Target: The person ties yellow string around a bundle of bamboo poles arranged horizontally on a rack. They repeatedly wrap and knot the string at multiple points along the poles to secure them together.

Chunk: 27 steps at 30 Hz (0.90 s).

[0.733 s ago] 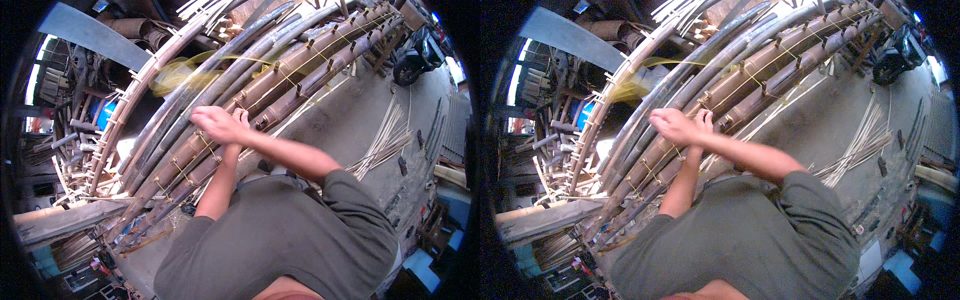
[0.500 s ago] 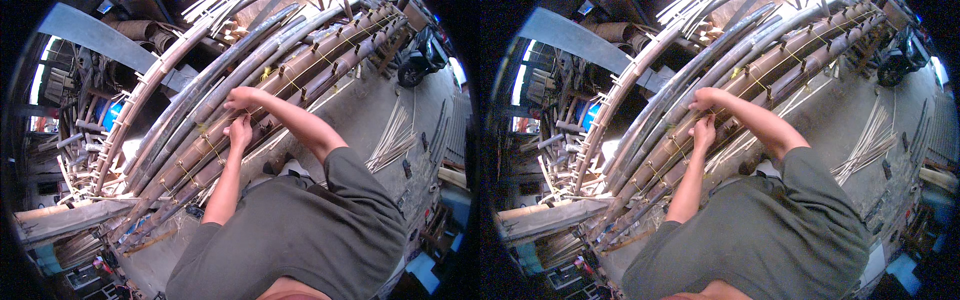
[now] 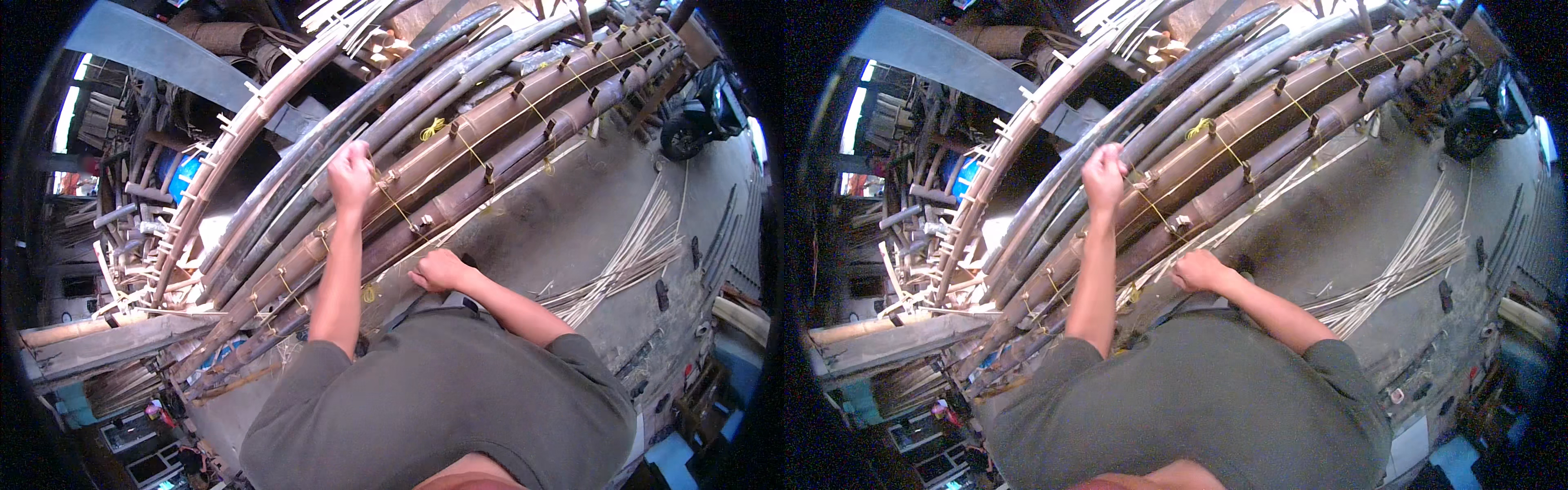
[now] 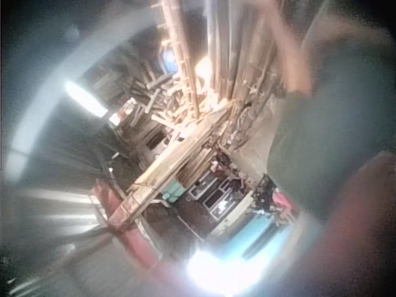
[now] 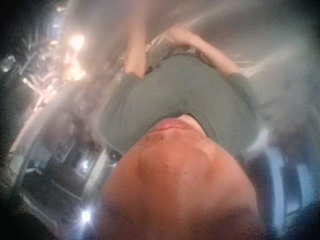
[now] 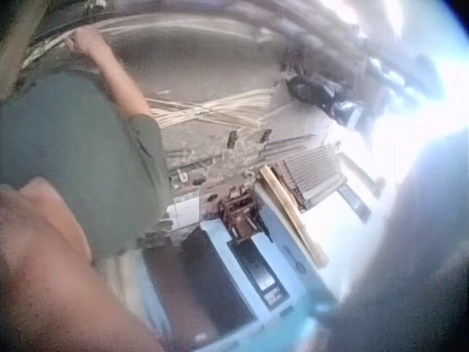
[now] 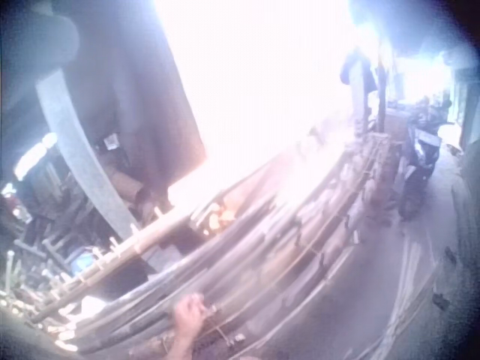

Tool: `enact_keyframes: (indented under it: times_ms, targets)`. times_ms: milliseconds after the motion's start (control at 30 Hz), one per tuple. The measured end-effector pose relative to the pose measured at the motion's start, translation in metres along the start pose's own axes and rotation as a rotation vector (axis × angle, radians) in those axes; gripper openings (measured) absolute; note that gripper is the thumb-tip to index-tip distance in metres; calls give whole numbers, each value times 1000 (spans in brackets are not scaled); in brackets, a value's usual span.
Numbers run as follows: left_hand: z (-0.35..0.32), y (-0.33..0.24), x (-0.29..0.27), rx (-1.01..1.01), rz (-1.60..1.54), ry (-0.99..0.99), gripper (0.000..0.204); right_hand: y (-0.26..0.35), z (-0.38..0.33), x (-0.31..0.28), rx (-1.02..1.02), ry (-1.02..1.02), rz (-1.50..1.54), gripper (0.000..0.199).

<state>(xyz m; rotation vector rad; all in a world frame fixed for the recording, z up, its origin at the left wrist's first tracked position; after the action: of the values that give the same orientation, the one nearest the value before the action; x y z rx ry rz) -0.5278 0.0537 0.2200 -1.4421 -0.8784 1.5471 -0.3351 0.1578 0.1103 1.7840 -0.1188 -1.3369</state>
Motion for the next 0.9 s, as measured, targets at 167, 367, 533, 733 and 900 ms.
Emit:
enact_keyframes:
  times_ms: [167, 367, 533, 733, 900]
  targets:
    - [39, 101, 15, 31, 564, -20, 26, 2, -1, 1, 33, -48, -126, 28]
    - [26, 115, -60, 72, 548, 103, 38, 58, 13, 31, 20, -140, 15, 22]
    - [-85, 107, -159, -23, 720, 255, 31, 103, 32, 119, 313, 87, 1299, 24]
    - [-151, 140, -146, -23, 438, 445, 32, 151, 93, 44, 227, -1109, 1433, 20]
    - [-169, 134, -142, 43, 454, 194, 24, 308, 149, -39, -728, -586, 458, 24]
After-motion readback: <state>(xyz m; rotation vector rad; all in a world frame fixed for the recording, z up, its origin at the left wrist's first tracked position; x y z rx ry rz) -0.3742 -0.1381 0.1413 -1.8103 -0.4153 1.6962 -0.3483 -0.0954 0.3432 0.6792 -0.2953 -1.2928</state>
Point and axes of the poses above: each hand's wrist, its own z-axis towards the middle knuckle, its own x-axis out of the palm, y = z × x, the point moved 5 cm from there along z, towards the middle knuckle, and after that the axes turned 3 degrees about y, right-handed, at the moved point
